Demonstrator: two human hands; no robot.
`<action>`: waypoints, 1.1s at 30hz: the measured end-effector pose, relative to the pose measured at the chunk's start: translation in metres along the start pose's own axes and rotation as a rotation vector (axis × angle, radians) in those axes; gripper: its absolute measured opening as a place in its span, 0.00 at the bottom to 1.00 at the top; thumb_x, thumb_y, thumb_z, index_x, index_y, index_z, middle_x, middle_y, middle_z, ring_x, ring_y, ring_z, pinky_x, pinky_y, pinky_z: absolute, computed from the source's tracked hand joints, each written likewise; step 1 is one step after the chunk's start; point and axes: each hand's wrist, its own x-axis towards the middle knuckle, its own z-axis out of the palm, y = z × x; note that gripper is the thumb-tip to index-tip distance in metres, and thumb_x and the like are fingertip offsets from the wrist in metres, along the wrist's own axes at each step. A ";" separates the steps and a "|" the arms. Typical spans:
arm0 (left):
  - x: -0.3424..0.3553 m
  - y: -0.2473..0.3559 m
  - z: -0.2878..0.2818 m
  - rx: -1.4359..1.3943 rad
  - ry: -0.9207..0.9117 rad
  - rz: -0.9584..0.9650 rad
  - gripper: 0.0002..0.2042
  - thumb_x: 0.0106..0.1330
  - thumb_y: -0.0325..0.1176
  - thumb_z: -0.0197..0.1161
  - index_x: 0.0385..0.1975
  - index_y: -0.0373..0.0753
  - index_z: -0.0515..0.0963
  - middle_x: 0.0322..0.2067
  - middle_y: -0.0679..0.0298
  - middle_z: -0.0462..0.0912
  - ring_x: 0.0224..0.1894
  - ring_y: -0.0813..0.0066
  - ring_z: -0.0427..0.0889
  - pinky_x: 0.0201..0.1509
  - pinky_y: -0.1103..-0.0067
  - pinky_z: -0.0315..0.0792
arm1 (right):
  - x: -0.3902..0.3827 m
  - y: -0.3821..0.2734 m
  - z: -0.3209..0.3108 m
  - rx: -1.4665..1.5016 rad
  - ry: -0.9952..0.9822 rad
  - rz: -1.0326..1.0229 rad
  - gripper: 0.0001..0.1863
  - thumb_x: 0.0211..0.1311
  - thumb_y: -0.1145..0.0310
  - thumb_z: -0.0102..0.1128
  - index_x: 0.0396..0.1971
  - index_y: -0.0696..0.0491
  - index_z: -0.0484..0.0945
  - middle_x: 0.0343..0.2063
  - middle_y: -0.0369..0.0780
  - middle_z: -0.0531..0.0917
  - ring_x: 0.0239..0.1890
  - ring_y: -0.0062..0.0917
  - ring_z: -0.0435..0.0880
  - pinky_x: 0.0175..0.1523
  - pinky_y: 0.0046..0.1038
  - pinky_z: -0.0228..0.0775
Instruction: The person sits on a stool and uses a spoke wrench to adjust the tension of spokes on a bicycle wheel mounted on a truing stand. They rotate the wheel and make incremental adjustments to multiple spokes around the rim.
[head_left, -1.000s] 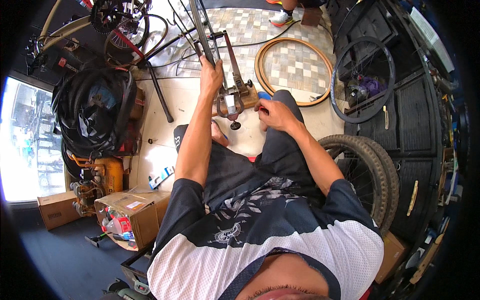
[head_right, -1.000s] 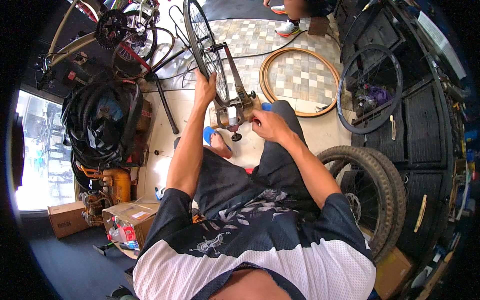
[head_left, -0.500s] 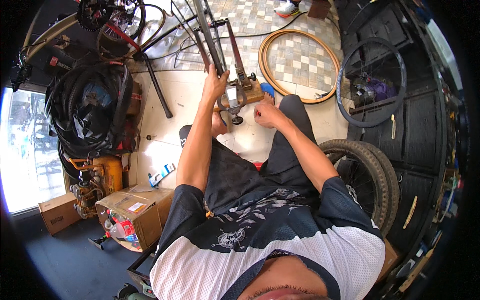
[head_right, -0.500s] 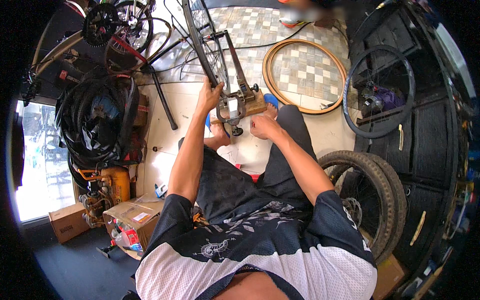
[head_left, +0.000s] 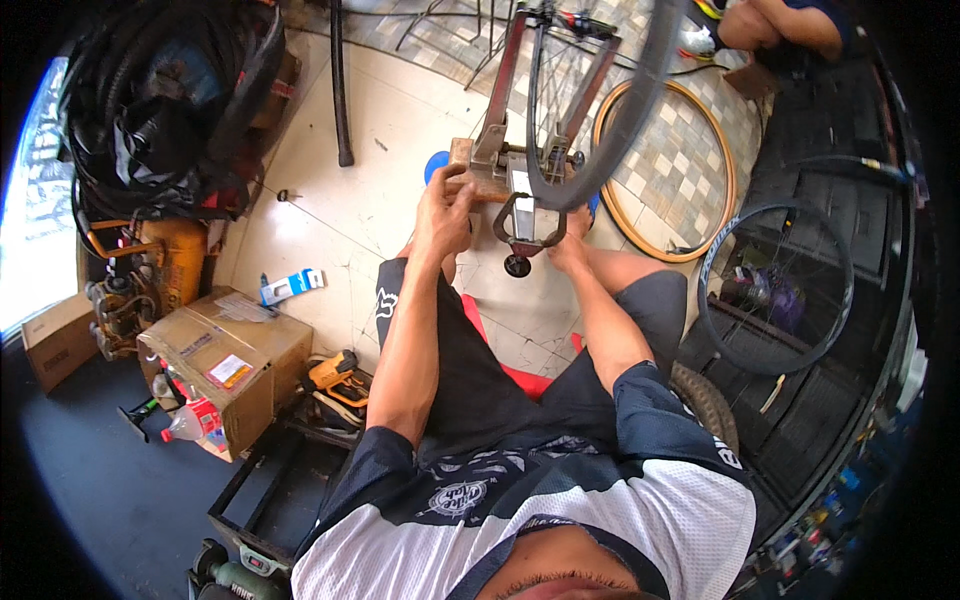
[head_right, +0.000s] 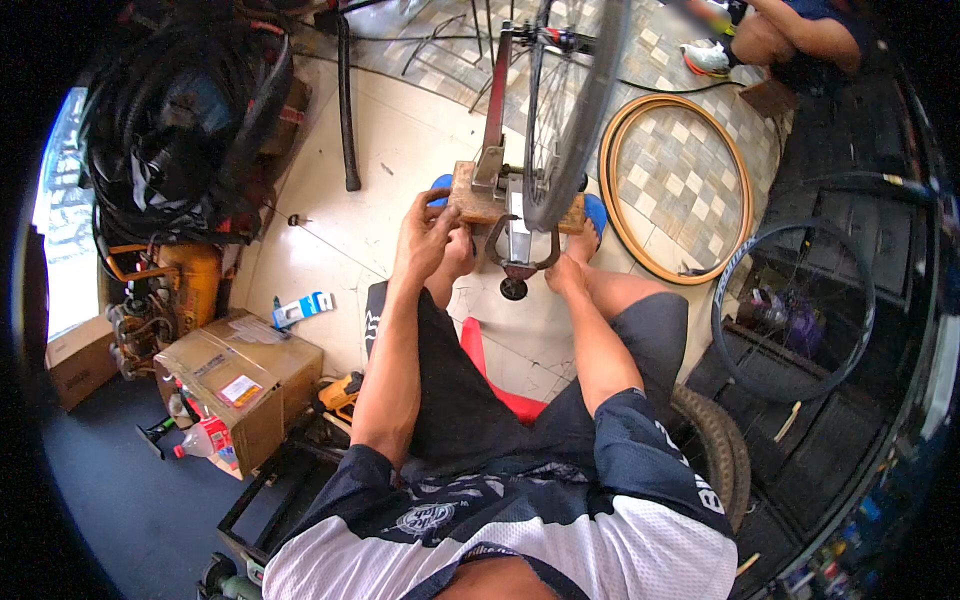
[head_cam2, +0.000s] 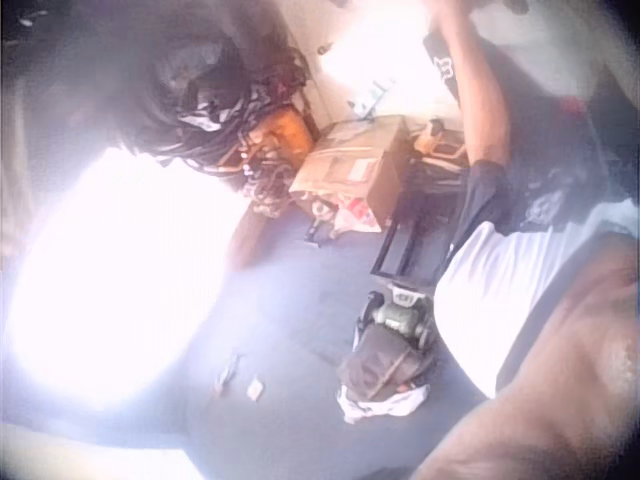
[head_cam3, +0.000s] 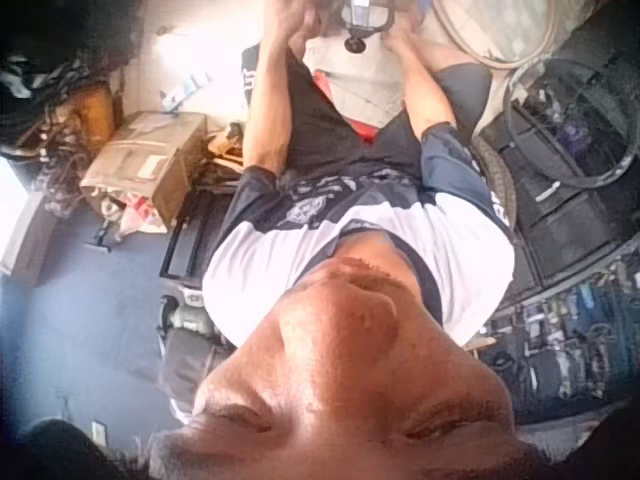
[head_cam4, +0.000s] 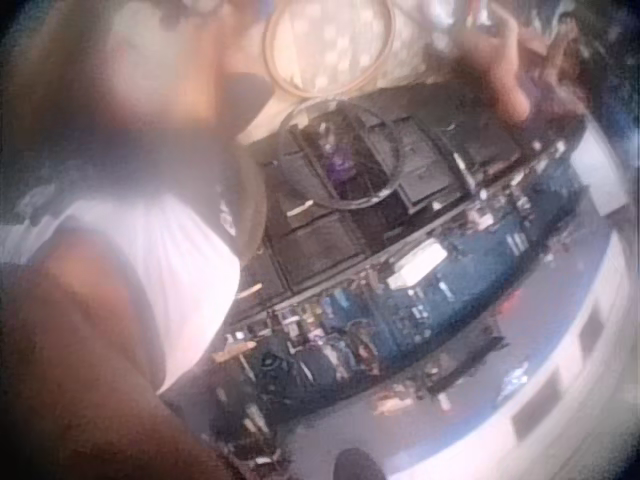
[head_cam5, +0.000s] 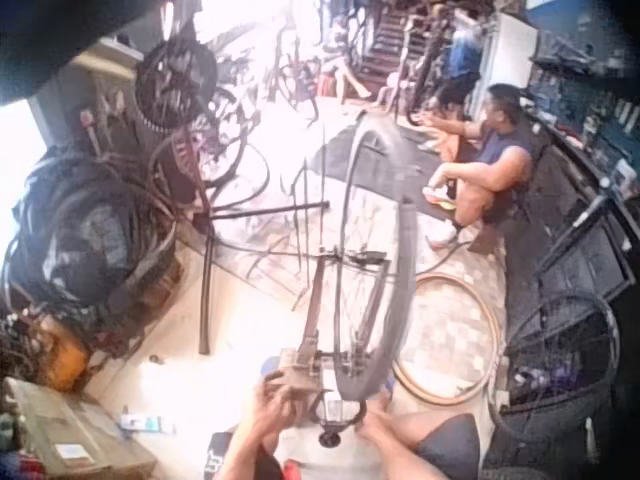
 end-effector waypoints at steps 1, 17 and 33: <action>0.003 0.007 -0.004 0.131 0.027 -0.092 0.20 0.72 0.35 0.61 0.60 0.35 0.72 0.46 0.49 0.86 0.47 0.58 0.87 0.51 0.69 0.79 | 0.014 0.022 0.012 0.022 -0.006 -0.066 0.18 0.61 0.61 0.63 0.49 0.52 0.81 0.48 0.50 0.85 0.55 0.51 0.82 0.57 0.45 0.74; 0.011 0.030 -0.006 0.342 -0.142 -0.029 0.14 0.69 0.33 0.62 0.49 0.30 0.75 0.40 0.43 0.84 0.44 0.46 0.85 0.49 0.61 0.77 | 0.082 -0.057 0.062 0.240 -0.134 0.007 0.16 0.63 0.61 0.62 0.47 0.51 0.80 0.44 0.47 0.84 0.48 0.45 0.81 0.50 0.42 0.72; 0.013 0.040 -0.001 0.328 -0.164 -0.056 0.15 0.69 0.35 0.63 0.49 0.31 0.76 0.39 0.45 0.84 0.45 0.49 0.84 0.49 0.62 0.76 | 0.109 -0.093 0.071 0.352 -0.240 0.038 0.13 0.65 0.60 0.60 0.45 0.50 0.80 0.41 0.44 0.83 0.42 0.40 0.80 0.44 0.38 0.70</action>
